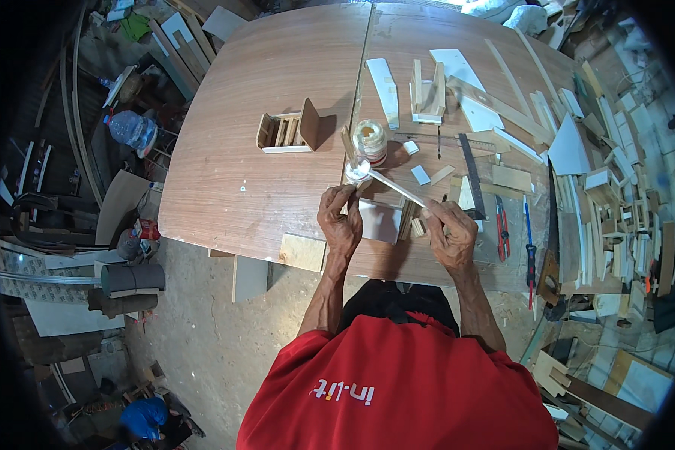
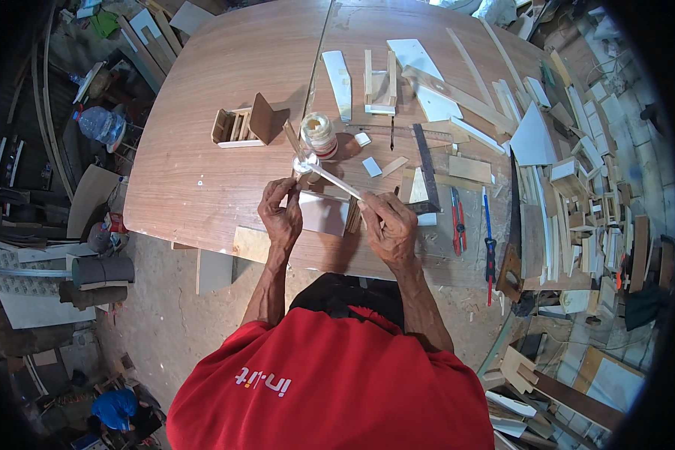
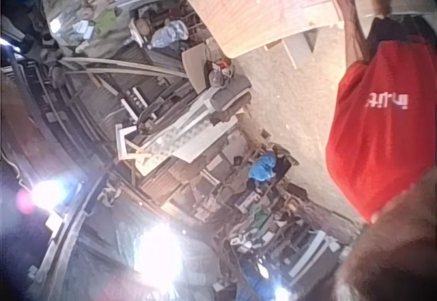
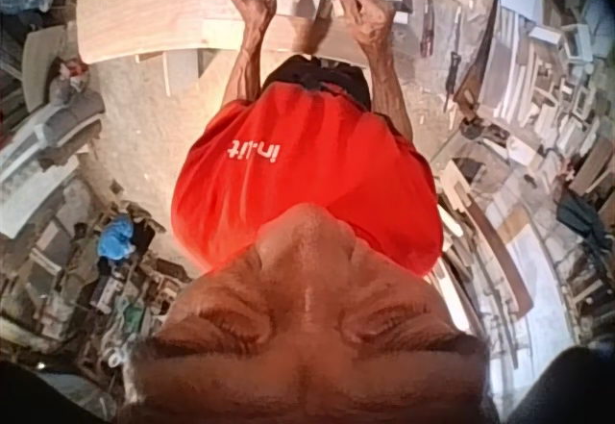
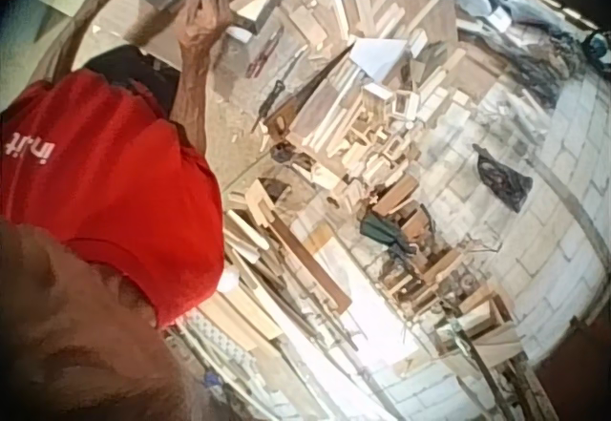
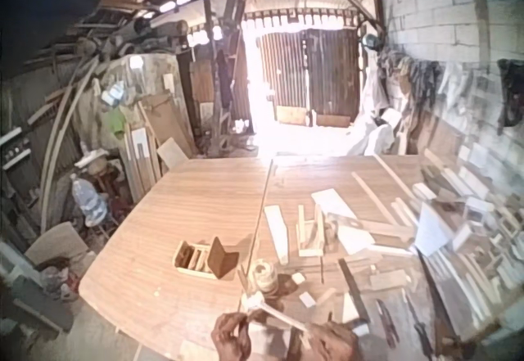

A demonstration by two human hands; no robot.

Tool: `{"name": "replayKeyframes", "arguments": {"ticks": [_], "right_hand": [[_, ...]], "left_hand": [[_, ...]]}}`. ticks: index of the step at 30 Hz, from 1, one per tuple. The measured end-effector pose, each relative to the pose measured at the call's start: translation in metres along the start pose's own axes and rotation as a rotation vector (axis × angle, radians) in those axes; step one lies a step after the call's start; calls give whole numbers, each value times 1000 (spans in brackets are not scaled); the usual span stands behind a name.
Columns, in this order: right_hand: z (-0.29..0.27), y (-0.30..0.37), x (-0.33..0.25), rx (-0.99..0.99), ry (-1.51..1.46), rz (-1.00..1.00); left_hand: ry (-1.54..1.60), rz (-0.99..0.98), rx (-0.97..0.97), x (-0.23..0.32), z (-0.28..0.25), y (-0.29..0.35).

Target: Applying wood glue to small wooden pieces and assembling them together on a workbench.

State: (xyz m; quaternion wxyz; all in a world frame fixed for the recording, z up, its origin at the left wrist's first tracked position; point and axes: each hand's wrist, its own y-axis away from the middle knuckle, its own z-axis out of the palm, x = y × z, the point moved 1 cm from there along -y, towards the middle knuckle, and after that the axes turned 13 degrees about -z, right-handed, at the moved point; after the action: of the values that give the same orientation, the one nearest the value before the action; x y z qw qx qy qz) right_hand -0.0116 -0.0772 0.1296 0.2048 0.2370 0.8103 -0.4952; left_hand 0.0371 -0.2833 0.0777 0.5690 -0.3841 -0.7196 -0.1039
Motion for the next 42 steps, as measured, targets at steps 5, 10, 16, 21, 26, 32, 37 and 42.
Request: {"name": "replayKeyframes", "arguments": {"ticks": [5, 10, 16, 21, 26, 32, 37, 42], "right_hand": [[3, 2, -4, -15, -45, -82], [6, 11, 9, 330, -631, 866], [11, 9, 25, 386, -791, 1104], [4, 9, 38, 423, -771, 1102], [8, 6, 37, 376, -792, 1071], [4, 9, 32, 409, -671, 1005], [11, 24, 13, 119, -294, 603], [9, 16, -5, 16, -182, 129]], "left_hand": [[-40, 71, 33, 0, -1, -1], [-40, 49, 47, 2, -2, 2], [-22, 95, 5, 5, -2, 2], [-6, 120, -25, 6, -6, 4], [-36, 145, -18, 8, -5, 5], [-15, 141, -5, 6, -5, 7], [-66, 91, -7, 0, -6, 9], [-124, 99, 12, -1, -9, 7]]}}
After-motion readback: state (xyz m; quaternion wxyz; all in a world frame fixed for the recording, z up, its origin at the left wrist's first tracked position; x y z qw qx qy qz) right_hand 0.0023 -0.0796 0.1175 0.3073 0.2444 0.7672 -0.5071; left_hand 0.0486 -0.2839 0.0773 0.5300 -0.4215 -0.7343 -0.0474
